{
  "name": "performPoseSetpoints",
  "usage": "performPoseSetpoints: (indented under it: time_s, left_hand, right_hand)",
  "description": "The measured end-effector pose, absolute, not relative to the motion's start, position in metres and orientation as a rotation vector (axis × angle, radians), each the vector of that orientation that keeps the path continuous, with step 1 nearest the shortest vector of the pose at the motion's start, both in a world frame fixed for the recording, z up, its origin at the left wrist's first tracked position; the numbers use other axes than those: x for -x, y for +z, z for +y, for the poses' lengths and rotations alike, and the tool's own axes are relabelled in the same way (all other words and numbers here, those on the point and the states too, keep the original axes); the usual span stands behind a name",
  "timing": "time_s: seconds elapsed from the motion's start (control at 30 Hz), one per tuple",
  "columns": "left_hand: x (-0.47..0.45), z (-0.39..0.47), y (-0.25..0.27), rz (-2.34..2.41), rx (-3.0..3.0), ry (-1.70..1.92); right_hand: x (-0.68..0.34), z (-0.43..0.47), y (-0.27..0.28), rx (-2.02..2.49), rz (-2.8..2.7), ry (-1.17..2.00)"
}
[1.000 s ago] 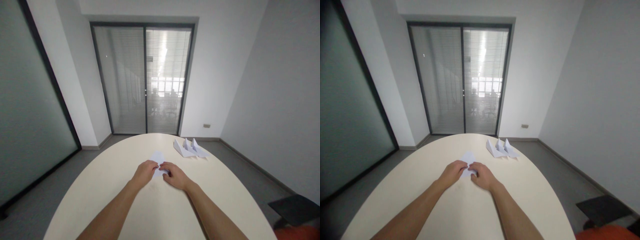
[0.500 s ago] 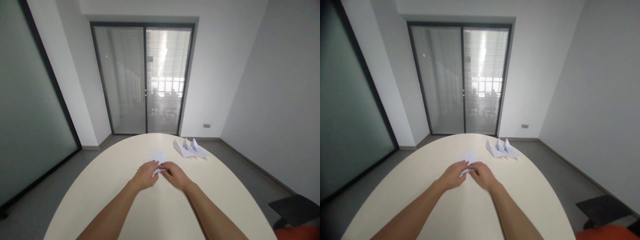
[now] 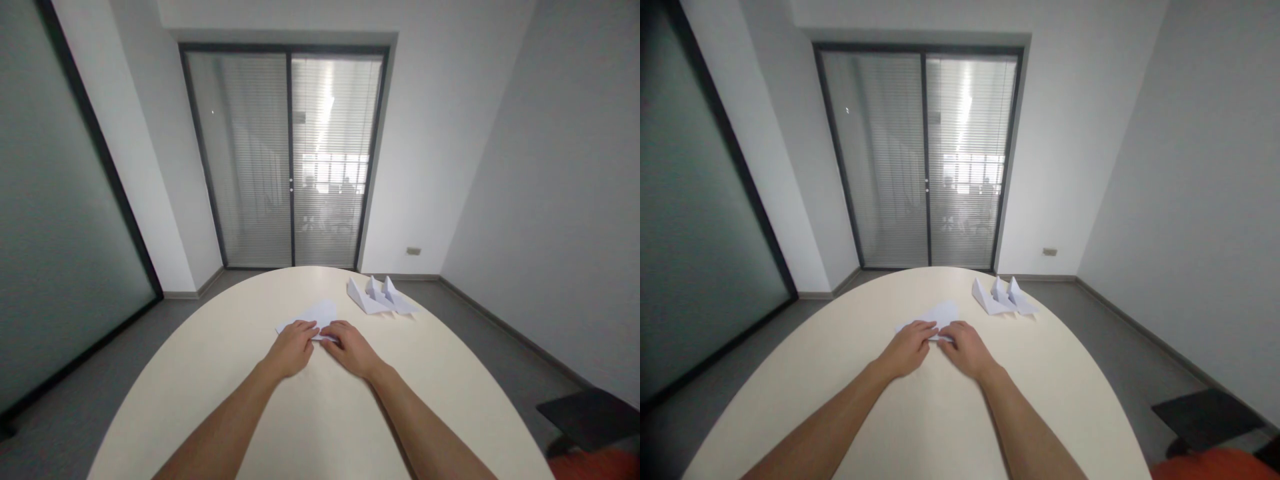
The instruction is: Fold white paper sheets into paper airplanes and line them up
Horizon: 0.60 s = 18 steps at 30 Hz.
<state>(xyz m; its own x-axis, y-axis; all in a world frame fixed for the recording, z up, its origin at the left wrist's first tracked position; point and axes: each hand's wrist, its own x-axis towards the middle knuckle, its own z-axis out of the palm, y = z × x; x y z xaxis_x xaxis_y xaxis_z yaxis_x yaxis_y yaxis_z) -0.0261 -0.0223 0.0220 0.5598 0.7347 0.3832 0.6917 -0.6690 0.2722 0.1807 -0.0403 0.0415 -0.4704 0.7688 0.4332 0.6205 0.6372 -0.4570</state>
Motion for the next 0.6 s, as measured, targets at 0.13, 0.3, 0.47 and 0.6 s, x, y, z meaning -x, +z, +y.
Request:
performPoseSetpoints:
  time_s: [0.13, 0.3, 0.47, 0.6]
  left_hand:
    - [0.027, -0.02, 0.018, 1.244, -2.626, 0.767]
    - [0.026, -0.02, 0.019, 1.233, -2.553, 0.769]
    - [0.025, -0.025, 0.026, 1.219, -2.528, 0.752]
    - [0.022, -0.03, 0.032, 1.152, -2.526, 0.777]
  right_hand:
    - [-0.181, -0.041, 0.04, 1.068, -2.24, 0.282]
    - [-0.182, -0.042, 0.039, 1.091, -2.225, 0.289]
    - [-0.181, -0.041, 0.04, 1.14, -2.234, 0.306]
    - [-0.181, -0.04, 0.041, 1.205, -2.21, 0.348]
